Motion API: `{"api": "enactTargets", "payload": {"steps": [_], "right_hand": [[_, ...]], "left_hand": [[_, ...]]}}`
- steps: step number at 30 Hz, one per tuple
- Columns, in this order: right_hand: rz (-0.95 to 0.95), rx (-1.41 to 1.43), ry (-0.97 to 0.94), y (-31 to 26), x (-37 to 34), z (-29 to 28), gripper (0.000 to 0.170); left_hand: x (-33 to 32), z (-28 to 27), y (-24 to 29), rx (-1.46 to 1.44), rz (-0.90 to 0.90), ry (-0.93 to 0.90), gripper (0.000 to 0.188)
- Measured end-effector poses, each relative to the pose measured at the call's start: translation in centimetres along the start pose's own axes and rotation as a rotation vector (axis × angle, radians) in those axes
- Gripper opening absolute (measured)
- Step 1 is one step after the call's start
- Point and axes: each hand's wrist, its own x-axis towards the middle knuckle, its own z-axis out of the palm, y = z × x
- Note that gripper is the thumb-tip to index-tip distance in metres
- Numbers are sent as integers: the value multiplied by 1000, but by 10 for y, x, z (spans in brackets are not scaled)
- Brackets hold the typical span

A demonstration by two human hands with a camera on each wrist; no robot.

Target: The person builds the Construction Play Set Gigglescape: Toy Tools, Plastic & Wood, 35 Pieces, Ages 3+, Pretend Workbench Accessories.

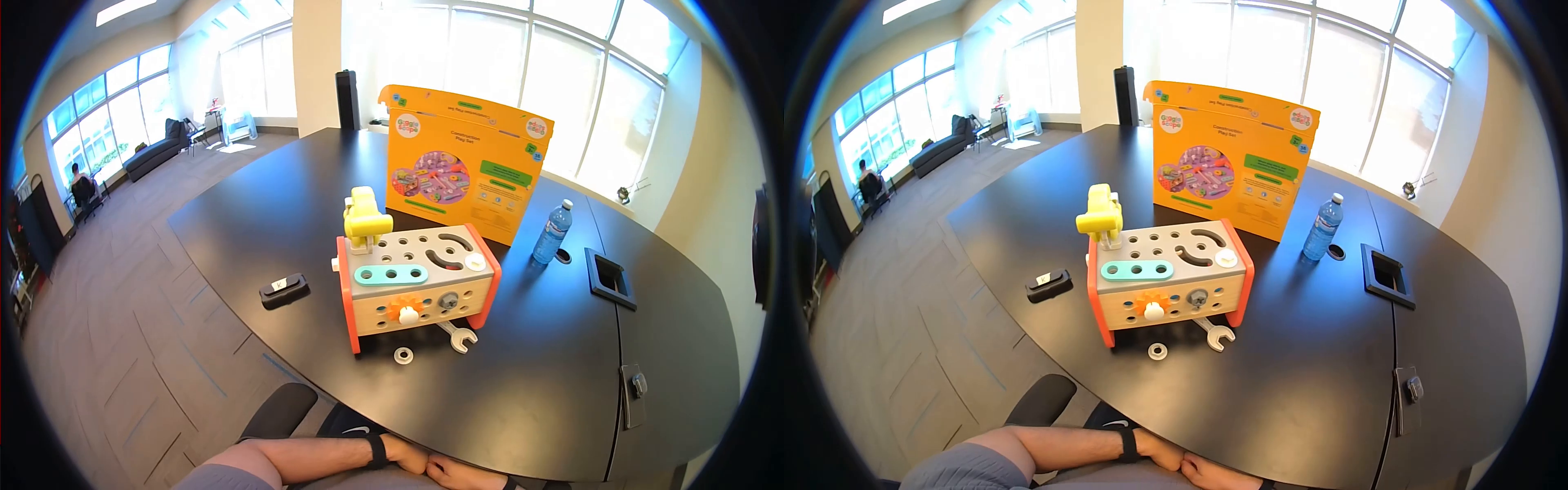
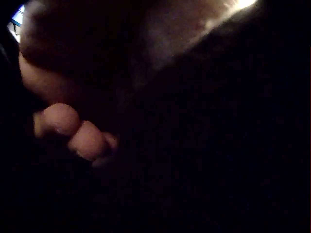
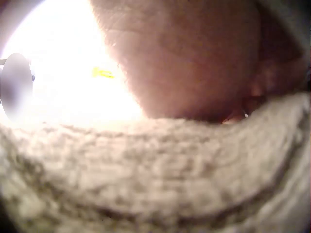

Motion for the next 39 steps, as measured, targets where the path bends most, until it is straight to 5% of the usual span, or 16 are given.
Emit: {"api": "enactTargets", "payload": {"steps": [4, 6, 9, 12, 16, 18, 21, 25, 31, 34, 39], "right_hand": [[-132, -177, 97, -1, -2, -4, 29], [-177, -223, 102, 0, 0, -8, 29], [-220, -260, 112, 1, 1, -9, 29], [-115, -292, -18, 8, 5, -12, 27], [-113, -287, 53, 42, 0, 11, 24], [91, -13, -255, 48, 8, 6, 29], [66, 53, -154, 8, 18, -19, 33], [31, 170, -82, 2, 15, -19, 31], [34, 164, -149, -4, 18, -29, 31], [18, 26, -183, 8, 17, -19, 32], [56, 79, -208, 2, 17, -20, 38]], "left_hand": [[-6, -9, 11, -84, -110, 18, 38], [-8, -2, 4, -147, -17, 217, 32], [-17, -14, 10, -58, -41, 135, 32], [-12, -5, -1, -102, -14, 162, 32], [6, 22, -26, -201, 67, 213, 32], [10, 30, -33, -236, 128, 265, 33], [13, 25, -32, -233, -2, 96, 42], [19, 32, -40, -182, 0, 99, 41], [0, 7, -24, -292, -43, 277, 34], [-4, -4, -20, -150, -97, 199, 42], [-24, -17, -4, -83, -87, 333, 38]]}}
